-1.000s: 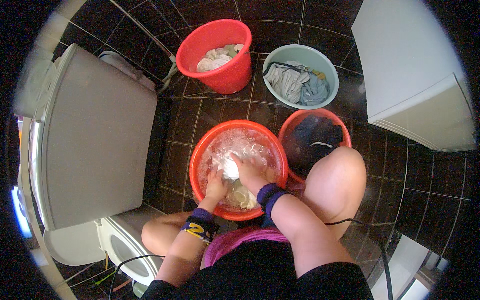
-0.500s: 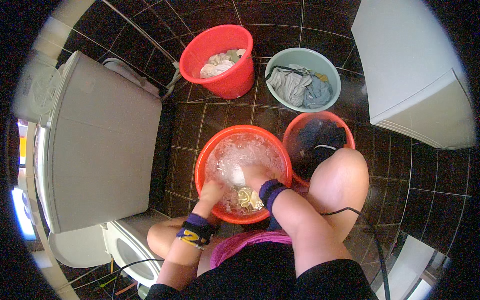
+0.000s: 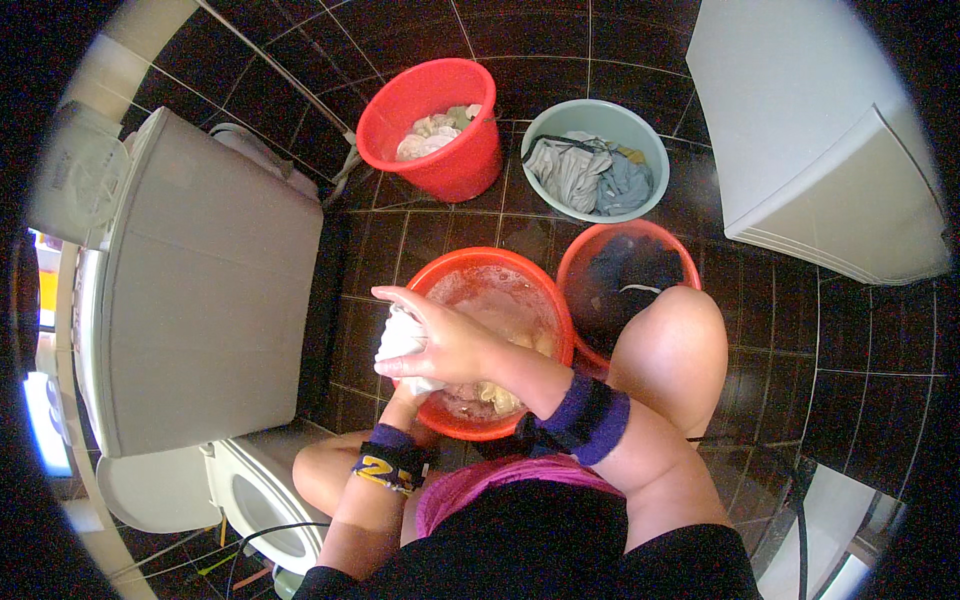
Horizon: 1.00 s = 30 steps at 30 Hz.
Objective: The person washes several pieces of clothing by hand in a bucket of soapy water, scrubbing and wringing out each item individually.
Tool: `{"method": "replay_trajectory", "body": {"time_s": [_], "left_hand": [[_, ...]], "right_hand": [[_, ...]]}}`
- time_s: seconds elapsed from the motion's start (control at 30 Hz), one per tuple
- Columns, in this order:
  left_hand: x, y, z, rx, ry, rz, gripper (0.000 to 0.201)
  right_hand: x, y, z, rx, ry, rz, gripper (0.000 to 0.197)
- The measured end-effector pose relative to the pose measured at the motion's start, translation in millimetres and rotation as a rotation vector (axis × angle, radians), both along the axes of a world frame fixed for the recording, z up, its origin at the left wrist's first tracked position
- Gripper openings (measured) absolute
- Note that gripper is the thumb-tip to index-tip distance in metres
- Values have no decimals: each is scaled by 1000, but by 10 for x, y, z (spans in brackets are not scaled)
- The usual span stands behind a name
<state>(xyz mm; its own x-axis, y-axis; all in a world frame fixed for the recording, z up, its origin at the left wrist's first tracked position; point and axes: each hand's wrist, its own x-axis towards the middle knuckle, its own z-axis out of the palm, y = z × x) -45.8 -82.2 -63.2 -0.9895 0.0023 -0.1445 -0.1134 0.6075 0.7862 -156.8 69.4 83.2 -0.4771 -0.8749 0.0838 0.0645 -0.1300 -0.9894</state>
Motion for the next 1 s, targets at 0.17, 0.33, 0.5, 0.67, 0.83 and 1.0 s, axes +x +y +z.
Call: {"method": "replay_trajectory", "body": {"time_s": [0.17,0.33,0.5,0.67,0.83,1.0], "left_hand": [[-204,-24,24,-394,309,65,65],[-267,105,577,367,81,495,50],[-219,-112,783,762,45,459,53],[-361,33,1058,1097,87,418,61],[-423,173,1077,1311,150,581,50],[-525,166,758,1470,110,699,49]], "right_hand": [[-117,190,187,-184,-396,28,64],[-374,376,-162,-157,-111,-333,46],[-493,490,-539,224,-134,-315,61],[-370,212,-1213,168,-433,-307,65],[-109,50,-1157,50,-718,-147,71],[77,69,-1134,-50,-786,-111,77]]}}
